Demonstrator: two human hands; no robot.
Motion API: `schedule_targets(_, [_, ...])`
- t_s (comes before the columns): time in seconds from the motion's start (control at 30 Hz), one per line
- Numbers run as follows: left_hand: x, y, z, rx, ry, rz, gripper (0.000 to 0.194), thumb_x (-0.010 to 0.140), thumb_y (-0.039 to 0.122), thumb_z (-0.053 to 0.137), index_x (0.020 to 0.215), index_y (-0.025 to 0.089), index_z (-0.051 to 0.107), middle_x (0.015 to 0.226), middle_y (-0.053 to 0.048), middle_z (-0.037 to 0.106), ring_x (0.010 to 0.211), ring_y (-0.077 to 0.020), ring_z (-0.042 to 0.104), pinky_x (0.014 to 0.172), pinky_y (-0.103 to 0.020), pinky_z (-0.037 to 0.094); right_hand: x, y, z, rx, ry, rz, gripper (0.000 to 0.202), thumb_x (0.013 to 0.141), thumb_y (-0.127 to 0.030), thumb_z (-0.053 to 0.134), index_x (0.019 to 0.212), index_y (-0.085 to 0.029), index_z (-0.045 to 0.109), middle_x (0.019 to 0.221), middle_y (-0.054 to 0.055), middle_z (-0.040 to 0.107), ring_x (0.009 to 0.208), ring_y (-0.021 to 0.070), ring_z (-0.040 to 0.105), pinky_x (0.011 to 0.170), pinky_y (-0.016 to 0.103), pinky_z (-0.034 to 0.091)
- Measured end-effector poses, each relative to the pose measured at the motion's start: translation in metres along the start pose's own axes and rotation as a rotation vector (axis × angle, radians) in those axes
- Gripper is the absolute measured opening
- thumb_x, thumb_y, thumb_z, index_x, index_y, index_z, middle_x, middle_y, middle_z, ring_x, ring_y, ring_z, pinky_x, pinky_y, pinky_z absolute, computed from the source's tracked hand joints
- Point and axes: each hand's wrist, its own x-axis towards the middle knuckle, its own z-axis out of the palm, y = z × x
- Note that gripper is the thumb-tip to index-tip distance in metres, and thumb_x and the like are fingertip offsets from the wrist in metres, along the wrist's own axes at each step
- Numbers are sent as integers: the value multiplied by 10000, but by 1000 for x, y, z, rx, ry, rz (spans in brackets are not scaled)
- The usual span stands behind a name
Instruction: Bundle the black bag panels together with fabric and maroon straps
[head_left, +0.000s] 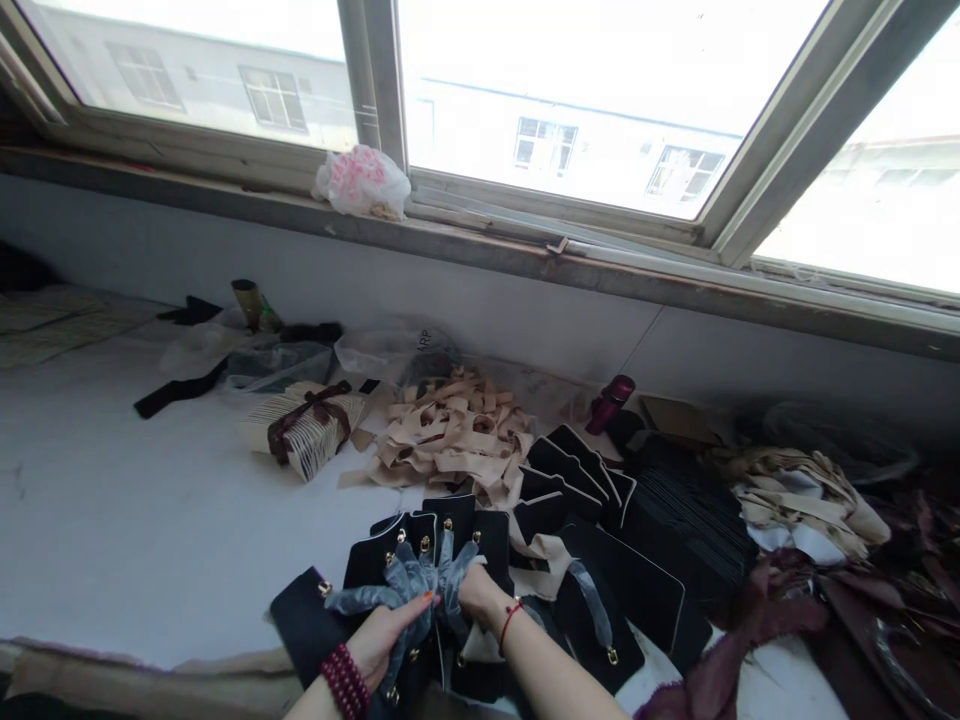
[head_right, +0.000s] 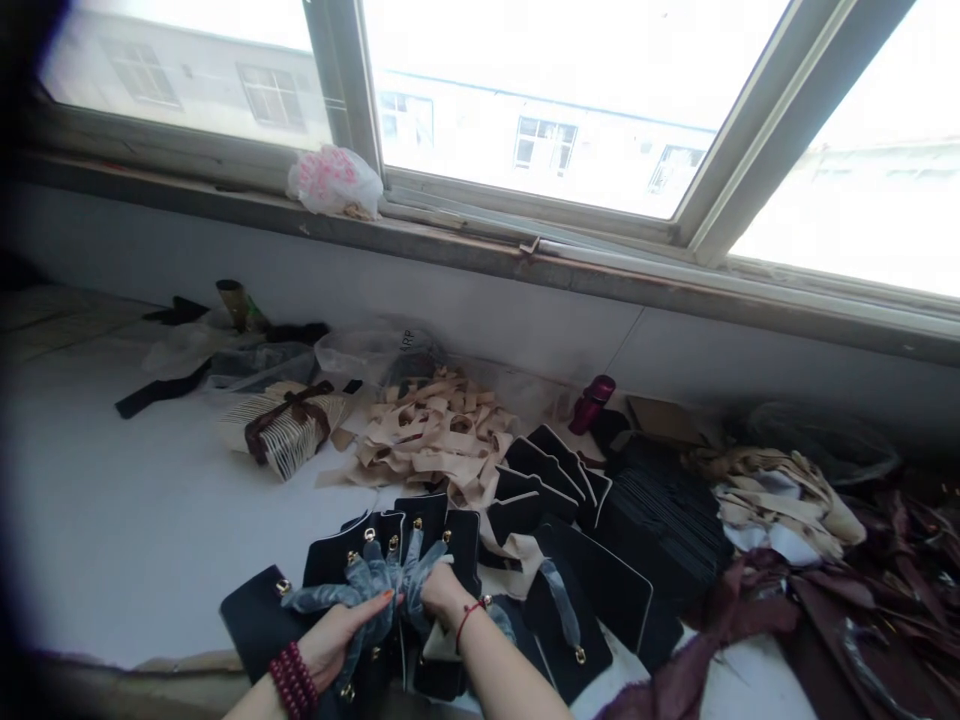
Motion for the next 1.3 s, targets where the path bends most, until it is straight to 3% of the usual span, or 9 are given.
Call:
schedule_targets(0.2, [0,5,-4,-39,-101,-46,219,748,221,741,926,92,737,1060,-139,732,1167,-324,586,1124,-397,367,-7,4,-13,39,-21,97,192,722,-305,615,752,-117,639,538,-2,536,452,75,427,456,212,360])
schedule_targets(0.47, [-1,10,-4,-33,15,-92,183,749,218,734,869,80,745,921,-135,762,1140,-331,604,1061,-390,444,-13,0,-24,-135,8,106,228,783,-295,491,692,-126,615,566,19,537,482,98,458,524,254,421])
schedule_targets(0.6, [-2,19,-3,-12,66,-84,254,772,248,712,923,44,732,847,-139,765,1064,-331,651,1009,-390,485,-22,-12,-38,-386,134,81,109,736,-169,502,708,-119,594,761,109,607,777,221,578,804,422,457])
schedule_targets(0.67, [0,23,-4,-22,68,-57,258,779,252,704,944,55,728,839,-120,768,1038,-317,669,1006,-383,484,-29,-21,-28,-535,246,-20,134,742,-159,510,814,-114,613,1019,174,599,1039,299,516,975,507,341])
schedule_targets(0.73, [2,25,-6,-28,87,-38,249,802,257,678,945,58,722,822,-115,768,1024,-305,677,1014,-380,470,-36,-30,-7,-689,278,-214,225,786,-203,498,966,-144,619,1174,153,551,1141,301,438,1024,500,291])
schedule_targets(0.87, [5,29,-15,-143,181,7,332,912,360,515,950,82,692,880,-116,762,1071,-278,657,1039,-381,440,-37,-38,38,-788,65,-522,650,760,-268,547,1387,-216,385,1289,88,520,1119,244,448,980,389,383])
schedule_targets(0.97, [0,36,-19,-212,158,2,447,887,509,507,1024,112,662,993,-124,744,1108,-283,637,1020,-381,458,-26,-40,54,-753,-20,-530,838,725,-309,589,1473,-209,226,1282,92,528,1117,247,449,973,377,396])
schedule_targets(1.1, [-5,42,-20,-244,71,-72,662,864,647,412,1143,80,610,1049,-173,719,1117,-321,626,985,-420,484,-13,-42,66,-754,-26,-528,805,708,-309,594,1443,-219,279,1194,87,566,1064,239,473,937,375,394])
schedule_targets(1.3, [-4,49,-23,-304,124,-110,716,889,646,335,1275,69,512,1158,-190,681,1178,-274,593,997,-365,480,6,-32,85,-875,86,-495,698,693,-226,555,1369,-186,383,1179,92,611,1046,251,478,991,458,308])
